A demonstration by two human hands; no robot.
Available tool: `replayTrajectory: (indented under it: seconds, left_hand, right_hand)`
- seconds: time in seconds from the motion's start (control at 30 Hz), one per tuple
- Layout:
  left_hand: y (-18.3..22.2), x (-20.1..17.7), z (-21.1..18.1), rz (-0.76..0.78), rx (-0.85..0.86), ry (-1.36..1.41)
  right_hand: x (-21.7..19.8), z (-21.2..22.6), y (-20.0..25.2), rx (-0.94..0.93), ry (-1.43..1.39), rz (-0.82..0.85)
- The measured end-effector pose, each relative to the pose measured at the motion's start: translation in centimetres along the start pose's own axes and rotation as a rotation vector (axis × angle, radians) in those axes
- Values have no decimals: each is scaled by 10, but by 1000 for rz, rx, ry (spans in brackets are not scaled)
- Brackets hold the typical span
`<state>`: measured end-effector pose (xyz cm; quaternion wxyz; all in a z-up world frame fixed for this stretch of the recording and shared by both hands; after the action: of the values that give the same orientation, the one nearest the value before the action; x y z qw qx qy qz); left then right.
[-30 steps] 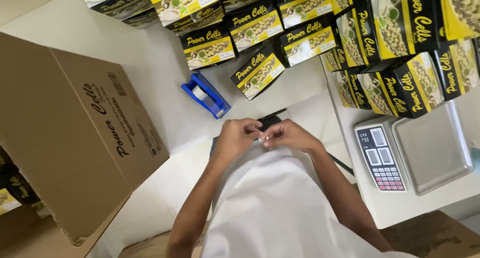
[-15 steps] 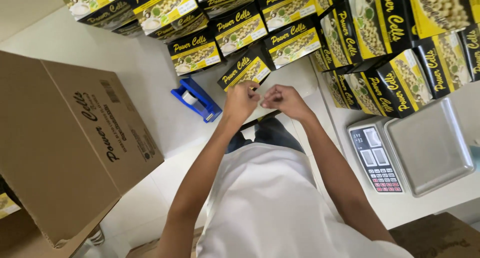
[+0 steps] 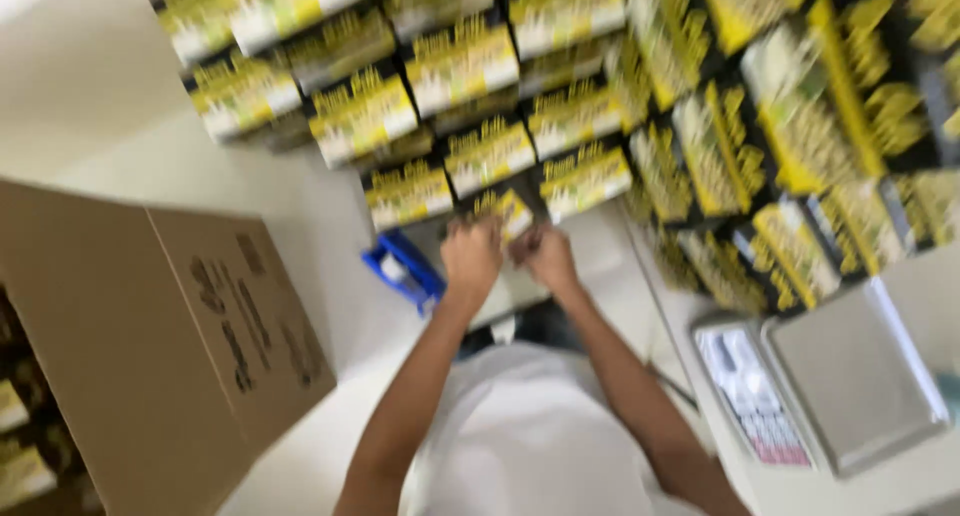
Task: Packing individual product boxes into larger cardboard cartons and applying tape.
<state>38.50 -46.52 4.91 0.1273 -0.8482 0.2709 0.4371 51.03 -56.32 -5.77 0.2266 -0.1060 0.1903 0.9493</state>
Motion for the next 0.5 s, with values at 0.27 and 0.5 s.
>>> replayTrajectory:
  seconds: [0.27, 0.5]
  left_hand:
    - [-18, -32, 24, -7, -189, 212]
    - [-9, -29, 20, 1, -152, 160]
  right_hand:
    - [-16, 57, 15, 123, -146, -24]
    - [-1, 0, -1, 164, -190, 14]
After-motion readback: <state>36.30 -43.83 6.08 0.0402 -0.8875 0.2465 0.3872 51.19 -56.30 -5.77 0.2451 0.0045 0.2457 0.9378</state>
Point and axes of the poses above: each hand's wrist, its own y-axis away from the middle knuckle, its own x-axis out of the palm, z = x × y, the point moved 8 cm from there along -y, towards the middle knuckle, and after that the axes turned 4 degrees about x, right-handed, at the moved point
